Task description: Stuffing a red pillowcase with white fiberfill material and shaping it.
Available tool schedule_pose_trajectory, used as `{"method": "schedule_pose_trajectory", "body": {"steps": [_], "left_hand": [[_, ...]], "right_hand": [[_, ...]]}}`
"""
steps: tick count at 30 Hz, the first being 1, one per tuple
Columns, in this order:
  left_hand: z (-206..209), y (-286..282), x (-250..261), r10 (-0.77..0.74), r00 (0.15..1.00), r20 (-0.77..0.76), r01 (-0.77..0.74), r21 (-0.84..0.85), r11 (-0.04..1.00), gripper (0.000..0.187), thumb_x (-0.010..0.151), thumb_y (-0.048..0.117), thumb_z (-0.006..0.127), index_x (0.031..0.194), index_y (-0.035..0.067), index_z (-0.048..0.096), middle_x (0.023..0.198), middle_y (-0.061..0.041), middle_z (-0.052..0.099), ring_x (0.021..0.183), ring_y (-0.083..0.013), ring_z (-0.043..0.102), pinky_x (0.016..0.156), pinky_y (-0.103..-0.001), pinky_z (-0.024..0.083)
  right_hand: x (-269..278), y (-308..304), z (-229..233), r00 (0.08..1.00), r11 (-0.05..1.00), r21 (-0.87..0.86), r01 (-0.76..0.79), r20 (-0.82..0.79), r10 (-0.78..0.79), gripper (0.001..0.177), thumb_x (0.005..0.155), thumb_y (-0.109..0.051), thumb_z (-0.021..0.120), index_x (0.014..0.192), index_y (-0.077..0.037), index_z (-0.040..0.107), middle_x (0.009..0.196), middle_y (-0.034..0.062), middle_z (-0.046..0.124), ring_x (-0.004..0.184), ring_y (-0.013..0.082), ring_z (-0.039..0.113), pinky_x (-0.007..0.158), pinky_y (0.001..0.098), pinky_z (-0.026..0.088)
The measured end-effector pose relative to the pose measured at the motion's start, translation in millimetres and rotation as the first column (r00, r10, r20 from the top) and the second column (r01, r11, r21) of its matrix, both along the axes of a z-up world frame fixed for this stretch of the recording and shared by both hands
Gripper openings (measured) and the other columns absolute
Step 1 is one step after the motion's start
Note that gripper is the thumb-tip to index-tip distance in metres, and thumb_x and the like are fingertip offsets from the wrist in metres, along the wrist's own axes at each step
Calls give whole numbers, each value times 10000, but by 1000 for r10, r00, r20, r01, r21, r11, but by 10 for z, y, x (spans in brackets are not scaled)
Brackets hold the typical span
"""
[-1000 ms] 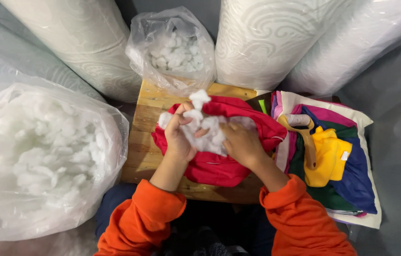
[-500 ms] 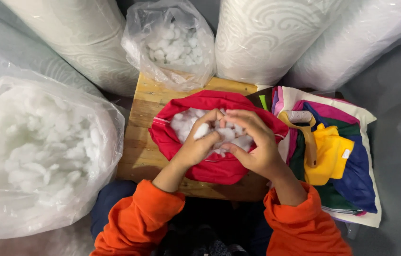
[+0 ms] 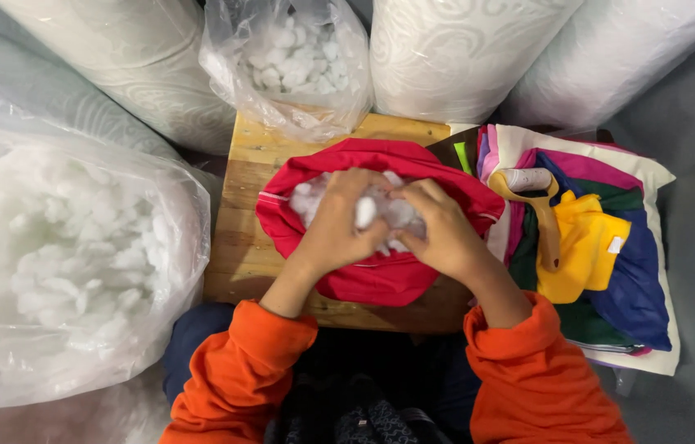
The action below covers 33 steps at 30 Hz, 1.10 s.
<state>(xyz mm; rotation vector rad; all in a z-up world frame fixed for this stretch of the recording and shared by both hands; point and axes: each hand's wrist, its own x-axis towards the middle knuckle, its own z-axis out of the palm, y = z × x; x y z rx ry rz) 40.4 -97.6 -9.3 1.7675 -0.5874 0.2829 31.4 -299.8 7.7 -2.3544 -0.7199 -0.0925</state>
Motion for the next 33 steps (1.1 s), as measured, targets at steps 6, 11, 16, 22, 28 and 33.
{"method": "schedule_pose_trajectory", "body": {"steps": [6,11,16,22,28,33], "left_hand": [[-580,-74,137,-27,998,64,-30,753,658,687,692,95,841,1313,26,555,1202,-192,636,1118,-382,650,921,-477,561],[-479,236,260,110,976,188,-212,693,689,510,638,-77,772,1117,70,673,1001,-100,645,919,-328,691,840,-386,587],[-264,355,155,177,957,231,-291,733,614,765,508,87,912,1215,157,628,1179,-89,566,1103,-343,589,918,-389,542],[-541,42,96,40,980,194,-163,671,724,576,671,310,607,1200,91,537,1338,-144,534,1358,-356,438,1061,-489,374],[-856,345,322,317,939,131,-257,881,396,403,829,189,640,1231,176,656,1171,-71,640,1151,-304,563,916,-461,439],[77,387,7,59,996,65,-87,650,755,798,665,234,772,1414,127,517,1424,-165,515,1317,-434,500,959,-550,491]], "right_hand": [[191,-20,-605,999,977,-210,-40,-26,35,461,713,59,706,1139,-95,622,1170,105,600,1102,401,662,956,474,564],[339,-265,-375,986,989,-142,29,169,-5,224,791,11,702,964,-131,717,999,52,663,978,321,699,867,410,567],[270,-291,-158,948,986,-63,155,291,-130,315,806,-51,741,1088,-182,693,1045,7,649,1044,265,676,931,386,539],[132,115,-377,995,993,-110,-33,93,43,480,831,-163,768,1251,-109,541,1299,118,536,1237,402,553,968,510,477],[302,-128,-495,992,772,-628,102,3,-128,449,863,-278,701,1302,-246,613,1251,97,577,1226,355,559,965,580,506],[101,-29,107,980,996,-41,78,187,-69,486,871,-148,796,1324,-137,619,1267,125,554,1232,376,586,1023,480,481]]}}
